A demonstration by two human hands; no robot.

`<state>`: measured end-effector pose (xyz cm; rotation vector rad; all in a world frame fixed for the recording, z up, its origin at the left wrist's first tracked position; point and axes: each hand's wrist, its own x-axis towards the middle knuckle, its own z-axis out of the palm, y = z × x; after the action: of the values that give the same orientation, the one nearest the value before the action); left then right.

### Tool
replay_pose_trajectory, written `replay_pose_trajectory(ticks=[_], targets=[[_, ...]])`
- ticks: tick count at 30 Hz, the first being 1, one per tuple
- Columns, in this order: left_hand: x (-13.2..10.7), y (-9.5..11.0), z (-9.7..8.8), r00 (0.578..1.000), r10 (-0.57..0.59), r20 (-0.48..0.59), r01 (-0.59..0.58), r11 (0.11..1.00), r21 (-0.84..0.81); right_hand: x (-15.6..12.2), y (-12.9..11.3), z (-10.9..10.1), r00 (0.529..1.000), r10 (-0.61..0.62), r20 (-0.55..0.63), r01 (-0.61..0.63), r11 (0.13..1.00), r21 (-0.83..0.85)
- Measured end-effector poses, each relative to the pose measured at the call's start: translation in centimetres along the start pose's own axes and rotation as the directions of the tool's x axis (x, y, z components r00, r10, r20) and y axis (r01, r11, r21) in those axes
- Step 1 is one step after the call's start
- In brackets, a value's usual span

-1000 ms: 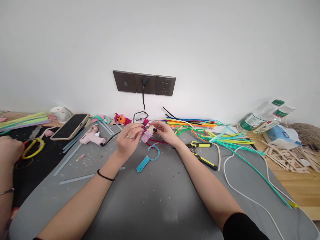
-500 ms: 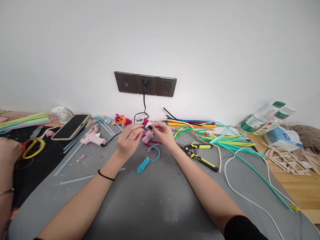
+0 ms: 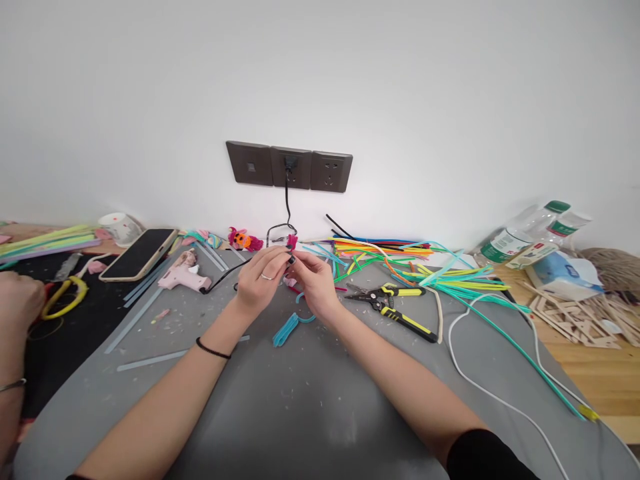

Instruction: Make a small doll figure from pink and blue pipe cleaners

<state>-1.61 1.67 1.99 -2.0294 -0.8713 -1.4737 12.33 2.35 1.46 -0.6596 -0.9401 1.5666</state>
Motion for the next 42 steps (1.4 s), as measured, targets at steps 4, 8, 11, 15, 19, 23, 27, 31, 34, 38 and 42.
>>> replay_pose_trajectory(ticks=[4,8,11,15,19,23,27,31,34,38,42], targets=[[-0.3,0.0,0.3,1.000,-0.005,0.022,0.004,0.999,0.042,0.0,0.1,0.0,0.999,-0.034,-0.037,0.033,0.999,-0.024],[-0.6,0.0,0.7,1.000,-0.013,-0.015,0.014,0.997,0.075,0.1,0.1,-0.1,0.998,-0.043,-0.042,0.041,0.999,-0.035],[-0.6,0.0,0.9,0.999,-0.030,-0.012,0.031,0.997,0.066,0.0,0.0,-0.1,0.998,-0.040,-0.047,0.039,0.999,-0.031],[-0.4,0.3,1.0,0.999,-0.044,-0.003,0.044,0.997,0.071,-0.2,-0.2,0.0,0.996,-0.068,-0.049,0.068,0.998,-0.014],[-0.2,0.5,0.9,0.999,-0.016,-0.027,0.018,0.998,0.057,-0.2,-0.4,0.2,0.994,-0.099,-0.047,0.098,0.995,-0.021],[-0.1,0.7,0.9,0.999,-0.027,-0.027,0.028,0.999,0.036,-0.2,-0.5,0.2,0.993,-0.108,-0.049,0.106,0.994,-0.040],[0.1,0.9,0.9,0.999,-0.030,-0.030,0.031,0.999,0.023,-0.4,-0.7,0.4,0.994,-0.083,-0.067,0.083,0.997,-0.003],[0.2,1.1,0.9,1.000,-0.006,0.003,0.006,1.000,0.025,-0.6,-1.1,0.8,0.991,-0.038,-0.126,0.043,0.999,0.034],[-0.1,1.1,1.0,0.998,-0.010,0.065,0.009,1.000,0.007,-0.7,-1.3,0.9,0.985,0.006,-0.175,0.004,0.999,0.052],[-0.6,1.0,1.2,0.990,-0.023,0.137,0.028,0.999,-0.033,-0.5,-1.2,0.6,0.975,0.044,-0.218,-0.028,0.997,0.074],[-0.7,1.3,1.5,0.977,-0.022,0.214,0.033,0.998,-0.048,0.1,-1.1,0.0,0.968,0.042,-0.248,-0.026,0.997,0.067]])
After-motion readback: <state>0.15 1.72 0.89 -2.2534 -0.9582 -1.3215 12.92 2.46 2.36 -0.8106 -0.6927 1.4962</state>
